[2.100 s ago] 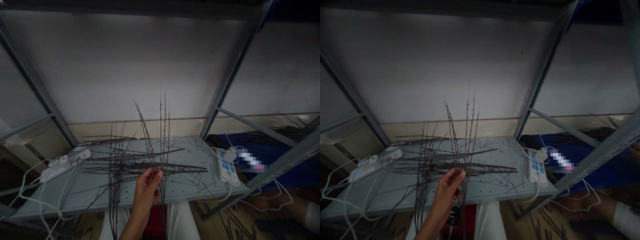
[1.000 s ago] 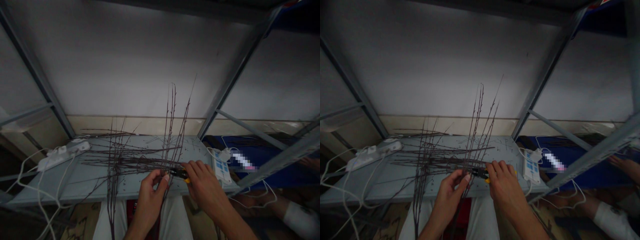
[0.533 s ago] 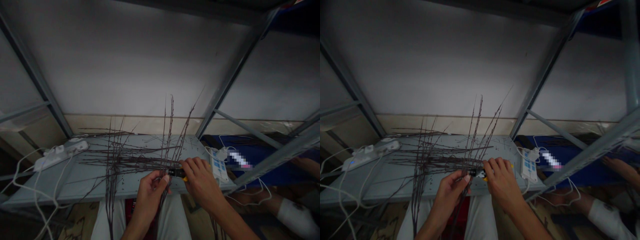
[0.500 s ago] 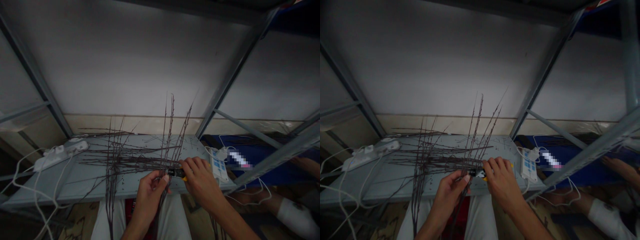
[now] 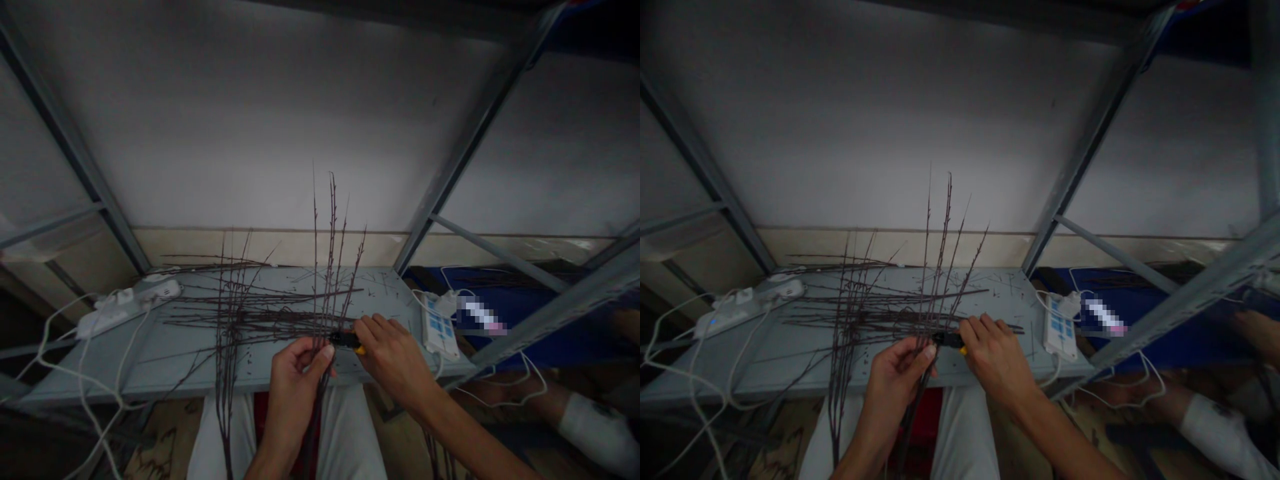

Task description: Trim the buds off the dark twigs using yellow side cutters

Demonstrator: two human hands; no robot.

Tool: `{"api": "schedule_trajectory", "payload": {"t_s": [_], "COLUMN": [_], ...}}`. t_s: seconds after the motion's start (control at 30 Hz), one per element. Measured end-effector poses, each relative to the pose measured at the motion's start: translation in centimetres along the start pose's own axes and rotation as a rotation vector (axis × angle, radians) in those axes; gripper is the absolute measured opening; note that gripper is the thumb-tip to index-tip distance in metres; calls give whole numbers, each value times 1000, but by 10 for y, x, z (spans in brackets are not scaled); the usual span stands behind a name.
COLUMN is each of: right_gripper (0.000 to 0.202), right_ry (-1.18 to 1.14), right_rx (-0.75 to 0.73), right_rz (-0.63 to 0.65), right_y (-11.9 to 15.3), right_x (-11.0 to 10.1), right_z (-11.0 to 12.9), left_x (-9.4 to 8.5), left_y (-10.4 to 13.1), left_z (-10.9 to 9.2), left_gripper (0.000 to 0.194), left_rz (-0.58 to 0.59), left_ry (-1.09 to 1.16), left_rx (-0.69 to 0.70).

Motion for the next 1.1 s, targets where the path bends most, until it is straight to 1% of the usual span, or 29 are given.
{"api": "schedule_trajectory", "payload": {"t_s": [0.1,0.2,0.23,0.3,0.33,0.4,0.47,0.57,0.77,0.97,1.1], "right_gripper": [23,11,12,27,32,34,39,42,45,43,42], "right_ry": [-101,-304,-402,-636,-759,-980,-1140,-1270,-1412,-1462,-1461], "right_rx": [72,214,278,437,524,678,768,822,923,943,929], "right_rz": [46,91,84,43,16,-35,-70,-86,-123,-95,-94], "right_y": [0,-1,-1,-1,0,1,1,-2,-4,9,15], "right_x": [5,10,10,9,8,6,5,6,14,25,24], "right_z": [-2,-5,-5,-2,0,8,17,27,29,31,32], "left_x": [1,1,0,-1,-1,0,1,1,-6,-19,-21], "left_y": [1,-1,-2,-3,-4,-4,-4,-3,-1,-3,-1], "left_z": [-2,0,0,2,3,5,7,12,18,19,23], "left_gripper": [33,35,36,38,39,39,38,34,35,27,22], "left_rz": [-24,-47,-57,-69,-68,-46,-4,36,56,85,111], "left_ry": [15,21,22,23,24,33,44,81,250,256,287], "left_rx": [-25,-55,-62,-73,-78,-77,-51,-22,-126,-130,-149]}}
Point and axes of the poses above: each hand's wrist, its own y-axis away from the middle knuckle, its own x-axis out of the palm, z = x × y, the point moved 3 cm from there along -y, towards the middle knuckle, and after that the axes turned 4 degrees about -z, right-handed, at the moved point
